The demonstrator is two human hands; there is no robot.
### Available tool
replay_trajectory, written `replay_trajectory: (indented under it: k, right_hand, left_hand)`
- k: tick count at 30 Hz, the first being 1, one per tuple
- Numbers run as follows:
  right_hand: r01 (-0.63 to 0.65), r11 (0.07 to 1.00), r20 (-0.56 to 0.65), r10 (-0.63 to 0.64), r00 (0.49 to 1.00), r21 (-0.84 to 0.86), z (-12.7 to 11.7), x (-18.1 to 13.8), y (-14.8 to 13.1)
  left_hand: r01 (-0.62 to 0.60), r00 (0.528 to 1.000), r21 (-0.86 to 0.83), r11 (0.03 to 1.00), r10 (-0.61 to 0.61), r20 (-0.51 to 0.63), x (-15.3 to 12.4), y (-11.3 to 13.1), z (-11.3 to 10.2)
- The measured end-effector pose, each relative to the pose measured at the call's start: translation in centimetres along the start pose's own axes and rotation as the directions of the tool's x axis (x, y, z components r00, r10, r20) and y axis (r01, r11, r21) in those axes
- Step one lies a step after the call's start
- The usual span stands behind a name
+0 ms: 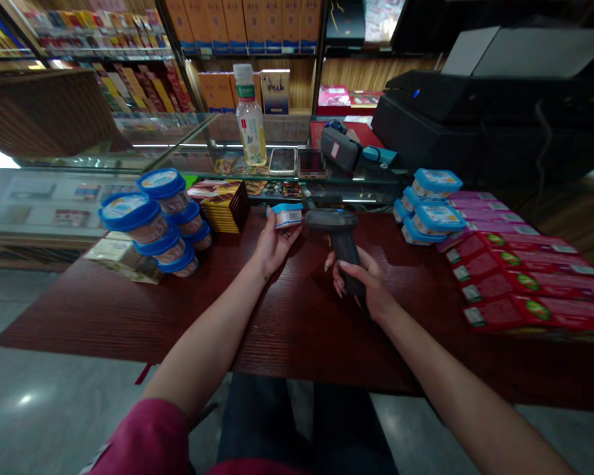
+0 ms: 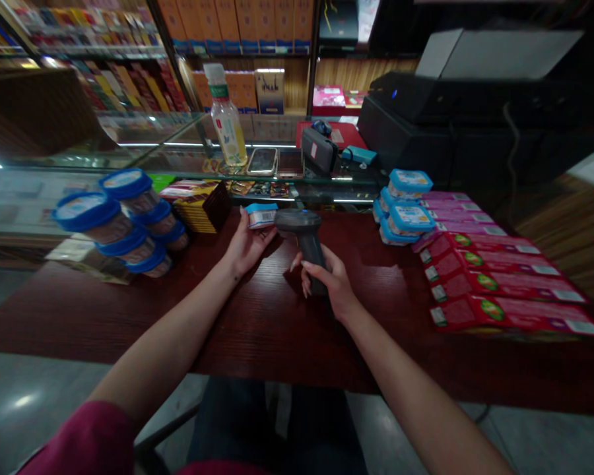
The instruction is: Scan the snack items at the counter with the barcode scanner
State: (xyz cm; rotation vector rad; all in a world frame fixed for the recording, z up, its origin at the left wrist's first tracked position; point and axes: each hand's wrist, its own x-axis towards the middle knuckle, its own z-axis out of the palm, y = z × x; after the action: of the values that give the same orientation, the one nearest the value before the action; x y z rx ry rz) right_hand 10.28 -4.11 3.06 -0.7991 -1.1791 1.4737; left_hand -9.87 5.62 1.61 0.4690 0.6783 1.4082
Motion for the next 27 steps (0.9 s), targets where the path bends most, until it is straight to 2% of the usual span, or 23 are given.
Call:
replay_trajectory:
  k: [3,9,11,14,16,17,20,22,24,27]
  right_hand:
    - [0.007,1.000,0.001,-0.007,1.000,0.006,0.1,0.0,0.1]
    - [0.007,1.000,-0.032,-0.007,0.999,0.021,0.4,-0.2,0.0]
    - [0.018,1.000,-0.045,-0.017,0.999,0.018,0.4,-0.2,0.0]
    - [0.041,0.999,-0.068,-0.040,0.997,0.007,0.3,0.0,0.1]
    - [0.054,0.999,-0.081,-0.054,0.995,-0.001,0.1,0.1,0.1]
    - [0.057,0.998,-0.087,-0.057,0.995,-0.001,0.0,0.2,0.1]
    - [0.056,0.998,-0.101,-0.055,0.993,0.002,-0.2,0.3,0.2]
    - [0.051,0.999,-0.107,-0.051,0.993,0.000,-0.2,0.3,0.2]
    - [0.054,0.999,-0.110,-0.054,0.993,-0.005,-0.2,0.3,0.2]
    - [0.061,0.998,-0.116,-0.062,0.991,-0.013,-0.3,0.2,0.2]
  left_hand:
    - [0.011,1.000,0.001,1.000,-0.011,-0.015,-0.1,0.1,0.1]
    - [0.032,0.999,-0.040,0.999,-0.031,0.023,-0.2,-0.2,0.2]
    - [-0.019,1.000,0.009,1.000,0.020,-0.006,-0.2,-0.2,-0.1]
    - [-0.160,0.985,0.174,0.972,0.169,-0.037,-0.3,0.0,-0.7]
    - [-0.281,0.953,0.362,0.889,0.303,-0.004,-0.3,0.4,-1.3]
    - [-0.340,0.928,0.484,0.807,0.371,0.032,-0.4,0.6,-1.5]
    - [-0.422,0.850,0.792,0.442,0.497,0.176,-0.5,1.0,-2.2]
    - [-0.425,0.835,0.862,0.275,0.487,0.256,-0.8,1.1,-2.6]
    - [-0.443,0.842,0.871,0.211,0.431,0.324,-1.2,1.2,-3.1]
    - [-0.462,0.852,0.868,0.183,0.365,0.376,-2.5,1.7,-4.0]
